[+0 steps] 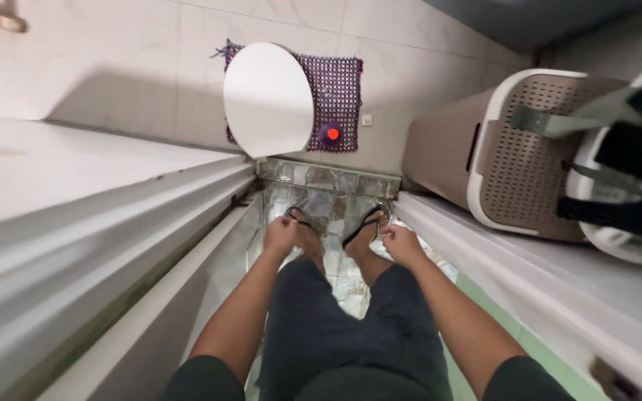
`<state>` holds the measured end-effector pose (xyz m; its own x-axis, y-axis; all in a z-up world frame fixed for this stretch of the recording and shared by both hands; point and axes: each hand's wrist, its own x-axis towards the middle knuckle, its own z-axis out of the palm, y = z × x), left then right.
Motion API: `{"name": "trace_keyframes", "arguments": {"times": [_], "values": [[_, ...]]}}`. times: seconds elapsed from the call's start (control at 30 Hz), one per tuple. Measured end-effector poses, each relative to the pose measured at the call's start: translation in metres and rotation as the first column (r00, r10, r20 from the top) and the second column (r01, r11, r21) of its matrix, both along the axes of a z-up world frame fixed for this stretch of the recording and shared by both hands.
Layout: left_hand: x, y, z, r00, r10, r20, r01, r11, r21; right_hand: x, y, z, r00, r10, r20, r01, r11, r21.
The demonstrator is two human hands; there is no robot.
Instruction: Cleaning and reassembling a toilet seat and its mounting components.
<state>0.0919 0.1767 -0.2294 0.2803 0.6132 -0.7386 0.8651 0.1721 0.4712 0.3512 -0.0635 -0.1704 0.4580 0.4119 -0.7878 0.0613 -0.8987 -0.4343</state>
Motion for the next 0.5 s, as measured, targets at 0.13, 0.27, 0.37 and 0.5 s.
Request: {"name": "trace_keyframes", "arguments": {"times": [0.13,0.27,0.37,0.5], "values": [[0.009,0.027,-0.091,0.974,0.207,-0.094,-0.205,0.978,0.027,0.022,0.029,-0.081,0.989,0.025,0.146,-0.030,0.999,0.027],[0.023,0.046,-0.165,0.773,0.632,-0.056,-0.620,0.732,-0.283,0.061,0.064,-0.180,0.973,0.050,0.225,-0.068,0.995,0.072],[0.028,0.054,-0.227,0.712,0.702,-0.025,-0.660,0.657,-0.364,0.101,0.084,-0.250,0.959,0.125,0.253,-0.127,0.992,-0.010],[0.047,0.072,-0.291,0.625,0.778,-0.067,-0.728,0.550,-0.409,0.151,0.112,-0.326,0.909,0.198,0.367,-0.211,0.978,-0.004]]}}
